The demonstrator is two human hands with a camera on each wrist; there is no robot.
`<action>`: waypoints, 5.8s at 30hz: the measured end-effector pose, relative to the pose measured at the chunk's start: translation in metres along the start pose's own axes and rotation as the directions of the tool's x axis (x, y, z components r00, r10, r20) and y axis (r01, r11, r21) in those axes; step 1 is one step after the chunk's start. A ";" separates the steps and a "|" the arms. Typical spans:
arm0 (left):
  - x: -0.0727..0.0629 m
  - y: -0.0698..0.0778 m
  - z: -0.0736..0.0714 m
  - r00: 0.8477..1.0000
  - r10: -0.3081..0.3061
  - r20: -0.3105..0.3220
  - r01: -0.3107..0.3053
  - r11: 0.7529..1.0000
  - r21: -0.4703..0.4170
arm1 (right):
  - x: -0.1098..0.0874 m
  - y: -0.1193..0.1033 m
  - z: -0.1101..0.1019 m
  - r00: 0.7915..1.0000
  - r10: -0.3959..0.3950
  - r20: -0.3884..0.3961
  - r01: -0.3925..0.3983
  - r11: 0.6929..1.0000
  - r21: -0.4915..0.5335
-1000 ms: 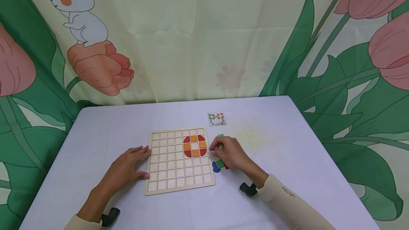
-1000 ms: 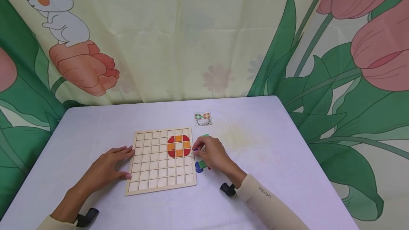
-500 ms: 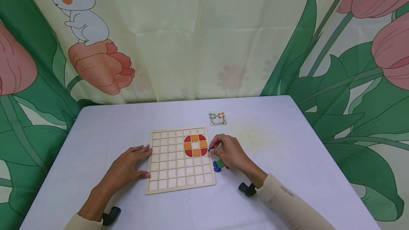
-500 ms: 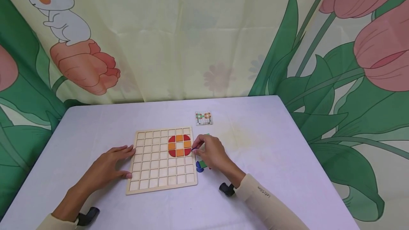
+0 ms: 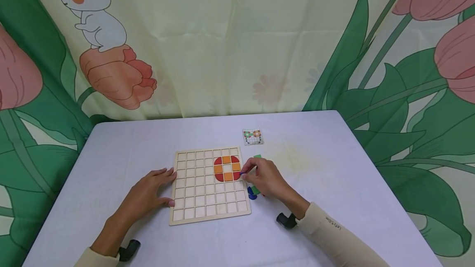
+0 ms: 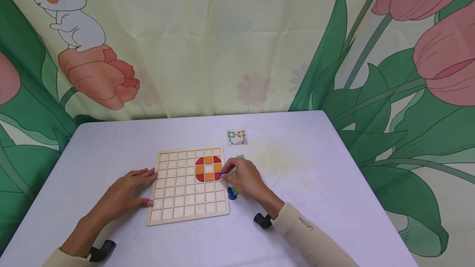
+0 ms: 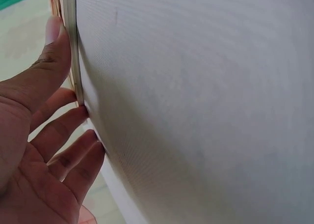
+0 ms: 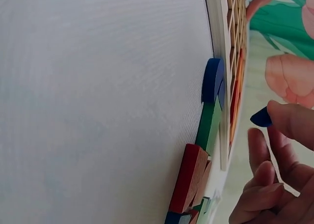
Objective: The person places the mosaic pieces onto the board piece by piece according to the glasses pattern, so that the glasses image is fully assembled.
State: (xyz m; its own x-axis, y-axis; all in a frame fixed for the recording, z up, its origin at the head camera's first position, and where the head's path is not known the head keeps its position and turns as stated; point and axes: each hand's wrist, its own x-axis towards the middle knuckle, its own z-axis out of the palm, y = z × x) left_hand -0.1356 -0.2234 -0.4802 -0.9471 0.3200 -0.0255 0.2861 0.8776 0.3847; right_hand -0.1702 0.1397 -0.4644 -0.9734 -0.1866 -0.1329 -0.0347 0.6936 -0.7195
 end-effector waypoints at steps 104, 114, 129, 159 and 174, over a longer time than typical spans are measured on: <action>0.000 -0.001 0.003 1.000 0.011 -0.020 -0.011 1.000 0.007 | -0.009 0.018 -0.012 0.988 -0.010 0.153 0.022 0.997 -0.078; 0.000 0.001 0.004 1.000 -0.028 -0.007 0.028 1.000 0.002 | -0.010 0.013 -0.010 0.994 -0.008 0.110 0.017 0.997 -0.074; -0.002 0.001 0.009 0.999 -0.025 0.019 0.026 1.000 -0.014 | -0.022 0.017 -0.005 0.986 -0.085 0.146 0.094 0.994 -0.057; -0.003 0.006 0.004 0.999 -0.032 0.003 0.032 0.999 0.013 | -0.030 0.008 0.002 0.975 -0.143 0.172 0.146 0.989 -0.006; -0.002 0.008 0.002 0.998 -0.054 0.011 0.054 0.998 0.012 | -0.031 0.004 0.012 0.994 -0.050 0.102 0.055 0.997 -0.049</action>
State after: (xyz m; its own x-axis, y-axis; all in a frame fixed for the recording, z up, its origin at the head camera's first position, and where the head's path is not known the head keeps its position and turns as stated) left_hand -0.1308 -0.2170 -0.4789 -0.9594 0.2761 -0.0568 0.2363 0.8978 0.3717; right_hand -0.1375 0.1401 -0.4709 -0.9423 -0.2910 -0.1656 -0.0995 0.7156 -0.6913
